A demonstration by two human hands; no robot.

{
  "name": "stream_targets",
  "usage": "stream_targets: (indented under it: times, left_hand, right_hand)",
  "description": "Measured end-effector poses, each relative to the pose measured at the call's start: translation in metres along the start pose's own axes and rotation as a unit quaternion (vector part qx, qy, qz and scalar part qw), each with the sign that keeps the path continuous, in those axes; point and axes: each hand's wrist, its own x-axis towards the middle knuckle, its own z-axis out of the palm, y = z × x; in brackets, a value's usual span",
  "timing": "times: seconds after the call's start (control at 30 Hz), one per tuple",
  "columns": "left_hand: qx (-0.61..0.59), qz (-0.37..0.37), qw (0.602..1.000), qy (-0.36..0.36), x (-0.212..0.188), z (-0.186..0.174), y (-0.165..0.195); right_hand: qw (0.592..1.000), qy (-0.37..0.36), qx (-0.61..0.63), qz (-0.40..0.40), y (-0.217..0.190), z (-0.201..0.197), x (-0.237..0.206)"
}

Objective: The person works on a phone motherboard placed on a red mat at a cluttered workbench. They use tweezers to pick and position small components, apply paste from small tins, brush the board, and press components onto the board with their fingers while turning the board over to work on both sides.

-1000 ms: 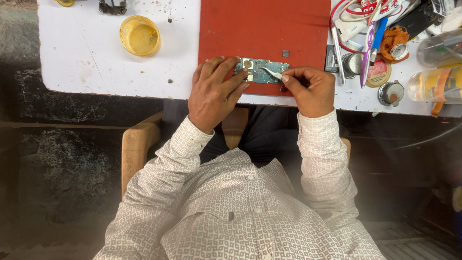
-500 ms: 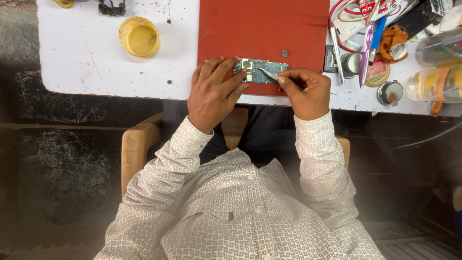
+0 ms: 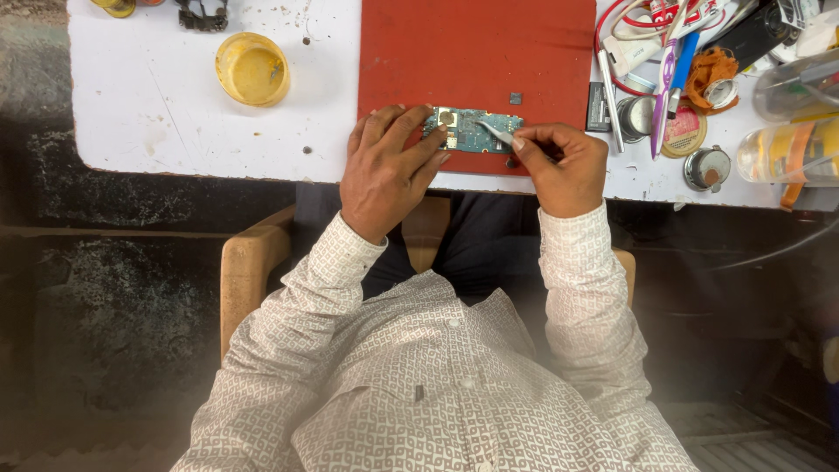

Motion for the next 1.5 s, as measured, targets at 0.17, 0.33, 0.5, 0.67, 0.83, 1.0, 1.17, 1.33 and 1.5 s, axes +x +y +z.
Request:
stream_targets:
  times: [0.17, 0.33, 0.5, 0.67, 0.83, 1.0, 1.17, 1.33, 1.5]
  left_hand:
    - [-0.003, -0.005, 1.0, -0.005, 0.001, -0.002, 0.001]
    - [-0.004, -0.002, 1.0, -0.006, 0.001, -0.003, 0.0]
    - [0.0, -0.001, 1.0, -0.01, 0.0, 0.0, -0.001]
    - [-0.002, 0.004, 1.0, -0.011, -0.001, 0.0, -0.003]
    - [-0.013, 0.008, 1.0, -0.007, 0.001, 0.0, -0.007]
    - [-0.12, -0.029, 0.992, 0.021, -0.006, -0.003, -0.018]
    - [-0.076, -0.136, 0.973, 0.169, -0.022, -0.017, -0.047]
    - [0.03, -0.245, 0.944, 0.217, -0.021, -0.043, -0.105]
    - [0.109, -0.371, 0.914, 0.122, -0.007, -0.043, -0.139]
  right_hand:
    - [0.999, -0.012, -0.036, -0.024, 0.005, 0.002, 0.001]
    - [1.0, -0.004, 0.003, -0.031, 0.012, -0.004, -0.001]
    - [0.994, 0.054, 0.08, -0.044, 0.019, -0.022, -0.001]
    - [0.975, 0.067, 0.212, -0.025, 0.029, -0.053, -0.011]
    - [0.947, 0.062, 0.312, -0.042, 0.038, -0.083, -0.035]
    - [0.935, 0.074, 0.344, -0.052, 0.041, -0.099, -0.053]
    - [0.936, 0.109, 0.328, -0.064, 0.042, -0.099, -0.06]
    - [0.963, 0.115, 0.24, -0.04, 0.041, -0.087, -0.06]
    - [0.975, 0.094, 0.194, -0.059, 0.028, -0.054, -0.058]
